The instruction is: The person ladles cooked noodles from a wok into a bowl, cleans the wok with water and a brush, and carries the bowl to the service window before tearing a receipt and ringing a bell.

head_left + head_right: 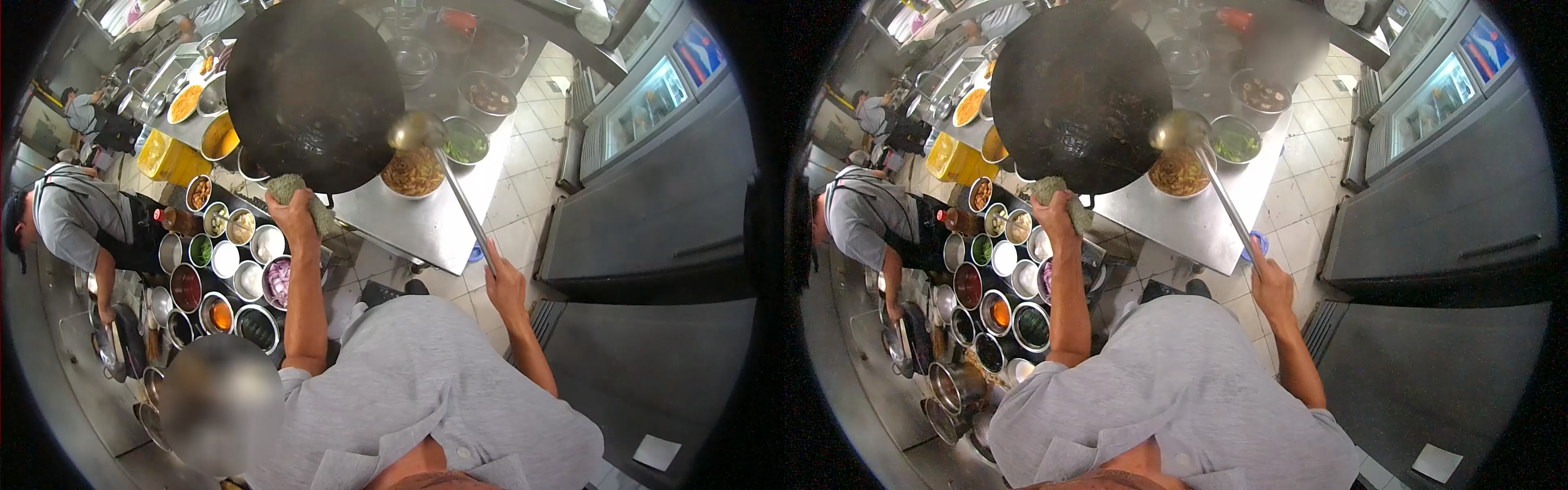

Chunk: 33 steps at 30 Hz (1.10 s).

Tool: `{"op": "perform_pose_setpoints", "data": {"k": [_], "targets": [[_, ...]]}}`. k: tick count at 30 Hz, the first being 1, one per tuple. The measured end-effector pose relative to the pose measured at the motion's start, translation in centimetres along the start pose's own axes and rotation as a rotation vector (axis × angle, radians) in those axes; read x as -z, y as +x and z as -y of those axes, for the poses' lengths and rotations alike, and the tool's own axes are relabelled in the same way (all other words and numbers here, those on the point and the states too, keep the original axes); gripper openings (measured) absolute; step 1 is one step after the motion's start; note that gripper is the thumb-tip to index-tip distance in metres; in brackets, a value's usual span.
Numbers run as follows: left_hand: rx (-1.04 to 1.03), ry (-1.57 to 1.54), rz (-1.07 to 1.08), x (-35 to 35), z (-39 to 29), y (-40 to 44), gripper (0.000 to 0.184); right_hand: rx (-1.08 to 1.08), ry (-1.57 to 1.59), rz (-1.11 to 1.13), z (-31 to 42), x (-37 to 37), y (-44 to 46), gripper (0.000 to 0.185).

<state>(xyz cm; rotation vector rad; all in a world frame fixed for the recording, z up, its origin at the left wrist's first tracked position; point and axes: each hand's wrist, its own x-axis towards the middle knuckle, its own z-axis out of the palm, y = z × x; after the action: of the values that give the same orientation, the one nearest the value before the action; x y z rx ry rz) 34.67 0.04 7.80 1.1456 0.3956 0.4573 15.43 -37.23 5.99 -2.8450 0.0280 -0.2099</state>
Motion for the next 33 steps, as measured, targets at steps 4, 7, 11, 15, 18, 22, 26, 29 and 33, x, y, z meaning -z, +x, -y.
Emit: {"op": "perform_pose_setpoints", "data": {"k": [4, 7, 11, 15, 18, 22, 26, 29, 33], "targets": [[-0.006, -0.065, 0.000, -0.1, -0.8, -1.3, 0.040, 0.053, 0.152, -0.096, 3.7, -2.6, 6.7, 0.077], [0.037, -0.069, 0.003, 0.5, -0.6, -1.8, 0.041, -0.011, 0.079, -0.035, 6.1, -4.0, 9.9, 0.077], [0.038, -0.095, 0.025, 0.6, -0.9, -2.1, 0.037, 0.004, -0.091, -0.003, 4.3, -6.5, 7.9, 0.078], [0.018, -0.148, 0.009, 0.4, -0.6, -1.1, 0.033, 0.090, -0.174, -0.073, 0.3, -4.2, 1.1, 0.077], [0.015, -0.054, -0.049, 0.1, -0.8, -0.3, 0.037, 0.046, -0.192, 0.018, -1.5, -0.2, -2.9, 0.069], [-0.004, -0.066, -0.090, 0.3, -0.5, 0.3, 0.035, -0.097, -0.047, 0.175, -2.3, 2.7, -4.7, 0.071], [0.055, -0.183, -0.120, 1.8, -0.8, -0.8, 0.031, -0.005, 0.332, 0.042, -1.7, 1.7, -3.3, 0.074], [0.131, -0.231, -0.076, 3.4, -1.0, -2.6, 0.021, 0.010, 0.540, 0.082, -0.4, 1.0, -1.0, 0.072], [0.196, -0.228, -0.096, 6.8, -0.3, -5.4, 0.017, 0.045, 0.721, 0.197, 0.8, -0.2, 1.6, 0.065]]}}
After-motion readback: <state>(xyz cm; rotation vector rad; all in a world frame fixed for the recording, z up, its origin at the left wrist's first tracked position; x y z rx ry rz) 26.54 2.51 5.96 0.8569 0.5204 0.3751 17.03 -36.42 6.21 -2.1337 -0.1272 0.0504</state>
